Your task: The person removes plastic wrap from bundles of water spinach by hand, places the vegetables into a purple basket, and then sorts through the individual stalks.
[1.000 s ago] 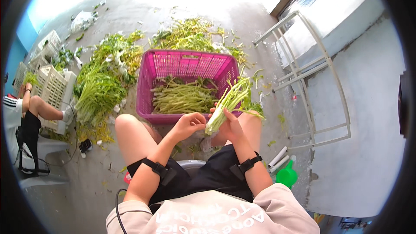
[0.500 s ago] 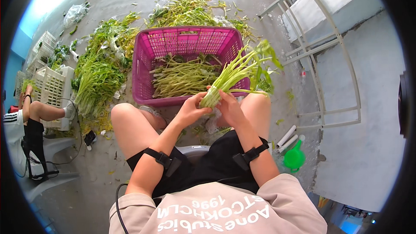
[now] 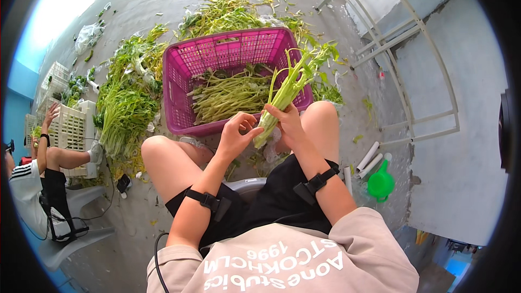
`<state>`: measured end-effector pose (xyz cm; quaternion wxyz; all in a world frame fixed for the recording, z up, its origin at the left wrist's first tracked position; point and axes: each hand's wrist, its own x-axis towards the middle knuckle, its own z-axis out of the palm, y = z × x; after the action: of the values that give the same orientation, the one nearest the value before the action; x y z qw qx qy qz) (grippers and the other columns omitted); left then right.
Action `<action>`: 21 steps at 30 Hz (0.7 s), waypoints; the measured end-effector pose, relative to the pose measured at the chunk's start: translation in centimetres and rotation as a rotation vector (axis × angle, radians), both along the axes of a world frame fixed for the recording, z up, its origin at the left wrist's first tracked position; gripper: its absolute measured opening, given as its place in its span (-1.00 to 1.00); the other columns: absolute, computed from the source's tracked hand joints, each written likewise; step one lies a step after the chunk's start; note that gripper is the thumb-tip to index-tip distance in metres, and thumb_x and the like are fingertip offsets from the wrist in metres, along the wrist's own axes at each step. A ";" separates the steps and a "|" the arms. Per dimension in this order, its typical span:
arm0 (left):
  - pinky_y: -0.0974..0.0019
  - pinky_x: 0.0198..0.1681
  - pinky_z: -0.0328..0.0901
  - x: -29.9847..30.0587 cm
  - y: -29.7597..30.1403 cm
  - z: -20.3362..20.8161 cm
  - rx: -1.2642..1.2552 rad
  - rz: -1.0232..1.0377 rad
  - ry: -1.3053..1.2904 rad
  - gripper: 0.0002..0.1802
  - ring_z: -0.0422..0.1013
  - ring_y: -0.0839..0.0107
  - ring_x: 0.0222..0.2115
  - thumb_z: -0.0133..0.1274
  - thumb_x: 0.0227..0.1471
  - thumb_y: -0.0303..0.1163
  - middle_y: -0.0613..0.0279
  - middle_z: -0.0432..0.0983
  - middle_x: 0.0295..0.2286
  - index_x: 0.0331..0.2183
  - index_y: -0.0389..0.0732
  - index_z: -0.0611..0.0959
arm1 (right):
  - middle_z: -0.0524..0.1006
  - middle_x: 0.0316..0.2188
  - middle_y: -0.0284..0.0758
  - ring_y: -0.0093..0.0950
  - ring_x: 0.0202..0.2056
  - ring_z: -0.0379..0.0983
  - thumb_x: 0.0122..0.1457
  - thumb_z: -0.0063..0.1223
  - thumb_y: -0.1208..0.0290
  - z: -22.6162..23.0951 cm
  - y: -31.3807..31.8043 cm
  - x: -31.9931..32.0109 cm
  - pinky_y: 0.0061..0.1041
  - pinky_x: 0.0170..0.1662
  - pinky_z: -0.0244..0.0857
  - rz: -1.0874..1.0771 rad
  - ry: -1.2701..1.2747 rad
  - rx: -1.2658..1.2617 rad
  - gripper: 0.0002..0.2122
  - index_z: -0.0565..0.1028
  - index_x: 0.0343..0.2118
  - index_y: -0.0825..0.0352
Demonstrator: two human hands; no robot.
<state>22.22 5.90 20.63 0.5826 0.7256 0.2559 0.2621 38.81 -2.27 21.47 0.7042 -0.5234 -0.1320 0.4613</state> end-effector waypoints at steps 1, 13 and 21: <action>0.34 -0.33 0.34 0.0 0.1 0.4 0.212 0.012 -0.019 -0.68 0.45 0.43 -0.42 0.35 -0.09 -0.30 0.24 0.51 -0.44 -0.33 -0.27 0.61 | 0.57 -0.31 -0.33 -0.48 -0.33 0.56 0.09 0.30 0.55 -0.3 0.1 0.0 -0.46 -0.23 0.45 -0.003 0.003 -0.001 -0.69 0.42 -0.14 0.35; 0.35 -0.42 0.34 0.1 -0.9 0.3 0.346 0.069 0.150 -0.86 0.45 0.39 -0.52 0.26 -0.09 -0.47 0.21 0.51 -0.52 -0.48 -0.29 0.62 | 0.56 -0.35 -0.39 -0.56 -0.35 0.52 0.05 0.35 0.56 -1.2 0.8 -0.7 -0.54 -0.27 0.41 -0.068 -0.355 -0.047 -0.69 0.43 -0.18 0.31; 0.31 -0.37 0.38 0.2 -0.9 1.6 0.275 0.112 0.077 -0.84 0.47 0.37 -0.52 0.28 -0.09 -0.43 0.24 0.52 -0.50 -0.43 -0.25 0.62 | 0.56 -0.35 -0.39 -0.58 -0.35 0.50 0.04 0.38 0.51 -1.4 0.6 -0.3 -0.55 -0.27 0.38 -0.045 -0.172 -0.052 -0.67 0.45 -0.18 0.35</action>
<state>22.38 5.01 22.22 0.4518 0.7927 0.2799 0.2986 38.53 -1.68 20.06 0.6865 -0.5822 -0.1682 0.4018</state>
